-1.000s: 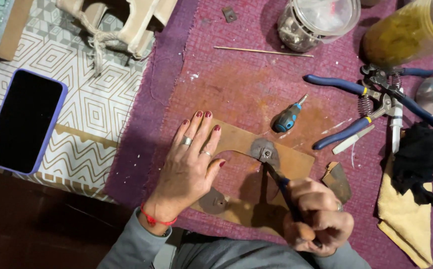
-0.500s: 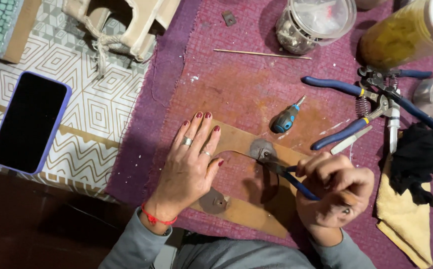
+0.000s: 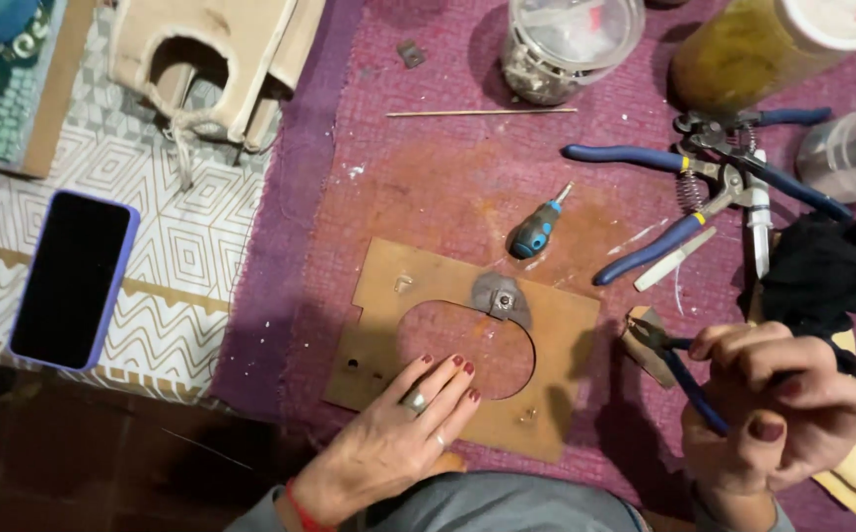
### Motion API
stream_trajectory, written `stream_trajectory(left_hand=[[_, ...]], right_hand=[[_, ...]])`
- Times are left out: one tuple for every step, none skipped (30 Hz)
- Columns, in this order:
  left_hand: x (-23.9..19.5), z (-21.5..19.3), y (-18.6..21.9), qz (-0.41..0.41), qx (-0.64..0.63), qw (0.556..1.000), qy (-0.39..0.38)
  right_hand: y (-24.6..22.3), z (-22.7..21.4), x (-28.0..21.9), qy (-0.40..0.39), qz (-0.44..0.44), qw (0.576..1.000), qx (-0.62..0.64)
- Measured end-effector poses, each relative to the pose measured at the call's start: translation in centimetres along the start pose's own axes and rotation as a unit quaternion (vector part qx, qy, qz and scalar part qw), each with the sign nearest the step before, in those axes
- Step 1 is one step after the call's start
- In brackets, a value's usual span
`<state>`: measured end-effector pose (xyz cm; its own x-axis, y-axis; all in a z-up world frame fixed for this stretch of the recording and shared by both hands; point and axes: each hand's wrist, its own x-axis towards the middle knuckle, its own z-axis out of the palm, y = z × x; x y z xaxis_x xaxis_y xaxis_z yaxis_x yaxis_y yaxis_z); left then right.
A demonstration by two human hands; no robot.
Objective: The person uses pliers to bend and press small metal fittings onto a wooden board with an oval cutout, then works a small metal disc with a white stick and file, and finally tightens a screw on the board with a screwdriver.
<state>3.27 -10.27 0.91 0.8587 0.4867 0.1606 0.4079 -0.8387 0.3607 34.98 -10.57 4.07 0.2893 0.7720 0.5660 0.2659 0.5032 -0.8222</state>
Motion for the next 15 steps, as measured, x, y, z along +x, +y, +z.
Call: stream_trajectory(left_hand=[[0.5, -0.7, 0.3, 0.002, 0.005, 1.000, -0.004], [1.1, -1.4, 0.7, -0.013, 0.003, 1.000, 0.015], [1.6, -2.1, 1.1, -0.028, -0.001, 0.999, 0.034], [1.3, -1.7, 1.1, -0.026, 0.003, 0.999, 0.030], [1.2, -1.3, 1.1, -0.020, -0.015, 0.999, 0.039], [1.0, -1.0, 1.1, -0.015, -0.033, 0.998, 0.048], [1.0, -1.1, 1.2, -0.013, -0.026, 0.998, 0.046], [1.0, -1.3, 1.2, 0.000, -0.027, 0.999, 0.037], [1.0, -1.5, 1.3, 0.012, -0.029, 0.999, 0.027], [1.3, -2.2, 1.4, 0.014, -0.024, 0.999, 0.025], [1.5, -2.8, 1.5, 0.014, -0.043, 0.999, 0.019], [1.7, -3.4, 1.6, 0.013, -0.062, 0.998, 0.013], [2.3, -4.7, 1.7, 0.018, -0.059, 0.998, 0.012], [2.8, -6.1, 1.7, 0.060, 0.035, 0.996, 0.049], [3.1, -7.5, 1.9, 0.097, 0.130, 0.983, 0.085]], right_hand=[[0.4, -0.6, -0.1, 0.006, -0.001, 1.000, 0.004], [0.8, -1.2, -0.3, 0.004, 0.021, 1.000, 0.013], [1.1, -1.8, -0.5, 0.003, 0.044, 0.999, 0.022], [1.1, -1.6, -0.5, 0.008, 0.044, 0.999, 0.025], [1.1, -1.5, -0.3, 0.012, 0.055, 0.997, 0.047], [1.1, -1.4, -0.2, 0.016, 0.066, 0.995, 0.070], [1.0, -1.4, 0.0, 0.020, 0.063, 0.995, 0.074], [0.9, -1.4, 0.2, 0.023, 0.067, 0.994, 0.085], [0.8, -1.4, 0.4, 0.024, 0.071, 0.993, 0.094], [1.0, -1.6, 0.5, 0.028, 0.069, 0.992, 0.098], [1.1, -1.8, 0.5, 0.032, 0.068, 0.991, 0.108], [1.2, -2.1, 0.5, 0.036, 0.067, 0.990, 0.119], [1.2, -2.2, 0.5, 0.041, 0.064, 0.990, 0.119], [1.2, -2.3, 0.5, 0.034, 0.066, 0.990, 0.116], [1.1, -2.3, 0.6, 0.023, 0.070, 0.990, 0.118]])
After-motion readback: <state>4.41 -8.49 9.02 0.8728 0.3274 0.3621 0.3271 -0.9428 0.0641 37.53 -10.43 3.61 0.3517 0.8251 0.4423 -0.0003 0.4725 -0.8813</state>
